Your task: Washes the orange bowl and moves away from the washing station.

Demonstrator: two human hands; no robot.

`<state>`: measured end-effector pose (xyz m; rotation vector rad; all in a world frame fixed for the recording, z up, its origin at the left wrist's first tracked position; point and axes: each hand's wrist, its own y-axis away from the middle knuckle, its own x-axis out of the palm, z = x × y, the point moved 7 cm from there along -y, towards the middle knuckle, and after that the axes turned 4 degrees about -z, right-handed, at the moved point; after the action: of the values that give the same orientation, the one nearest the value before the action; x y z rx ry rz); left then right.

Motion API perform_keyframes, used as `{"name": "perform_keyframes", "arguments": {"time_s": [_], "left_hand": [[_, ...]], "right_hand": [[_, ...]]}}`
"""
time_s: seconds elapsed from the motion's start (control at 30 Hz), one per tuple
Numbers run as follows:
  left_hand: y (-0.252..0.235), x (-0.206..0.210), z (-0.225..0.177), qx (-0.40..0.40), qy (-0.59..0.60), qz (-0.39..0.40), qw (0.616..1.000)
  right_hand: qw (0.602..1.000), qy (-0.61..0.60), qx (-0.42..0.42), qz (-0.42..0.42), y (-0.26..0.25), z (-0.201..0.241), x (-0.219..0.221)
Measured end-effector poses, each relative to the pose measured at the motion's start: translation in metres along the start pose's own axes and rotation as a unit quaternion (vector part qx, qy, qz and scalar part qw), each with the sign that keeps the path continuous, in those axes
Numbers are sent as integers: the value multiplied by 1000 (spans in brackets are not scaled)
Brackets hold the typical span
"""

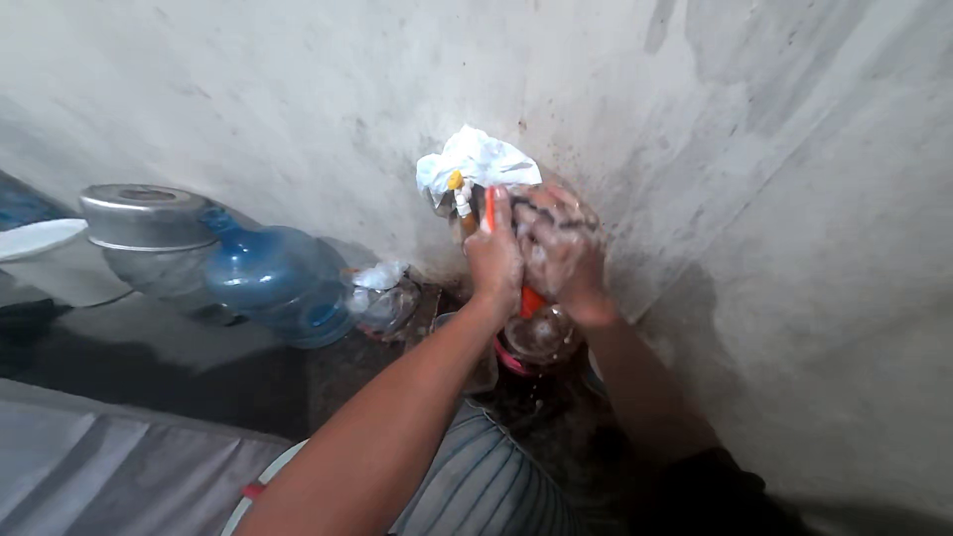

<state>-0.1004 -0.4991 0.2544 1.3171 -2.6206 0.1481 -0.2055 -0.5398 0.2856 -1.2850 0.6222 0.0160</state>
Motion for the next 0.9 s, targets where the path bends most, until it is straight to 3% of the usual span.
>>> {"name": "perform_keyframes", "arguments": {"time_s": [0.03, 0.1, 0.13, 0.27, 0.37, 0.47, 0.57, 0.7, 0.8, 0.83, 0.9], "left_hand": [[2, -1, -1, 15, -42, -4, 999], [6, -6, -5, 42, -98, -6, 994], [7, -8, -8, 54, -107, -10, 993], [8, -20, -24, 73, -83, -45, 993], [7, -27, -21, 58, -78, -65, 993], [13, -22, -11, 25, -87, -55, 994], [19, -16, -13, 37, -112, -44, 992], [23, -5, -16, 129, -273, 27, 953], [20, -1, -16, 174, -307, 62, 933], [19, 1, -15, 187, -303, 77, 931], [20, 7, -10, 198, -289, 109, 930]], "right_hand": [[995, -41, 64, 59, -17, -13, 0], [950, -165, 195, 182, -40, -49, 6], [931, -219, 222, 191, -42, -66, 8], [934, -211, 287, 37, 26, -85, -14], [944, -192, 249, -99, 79, -61, -9], [943, -225, 185, -159, 82, -35, -13], [956, -252, 124, -87, 42, -27, -22], [943, -270, 163, 106, -4, -45, -15], [925, -277, 254, 46, -19, -74, -20], [929, -261, 259, 36, -23, -79, -25], [940, -248, 212, 99, -28, -71, -26]]}}
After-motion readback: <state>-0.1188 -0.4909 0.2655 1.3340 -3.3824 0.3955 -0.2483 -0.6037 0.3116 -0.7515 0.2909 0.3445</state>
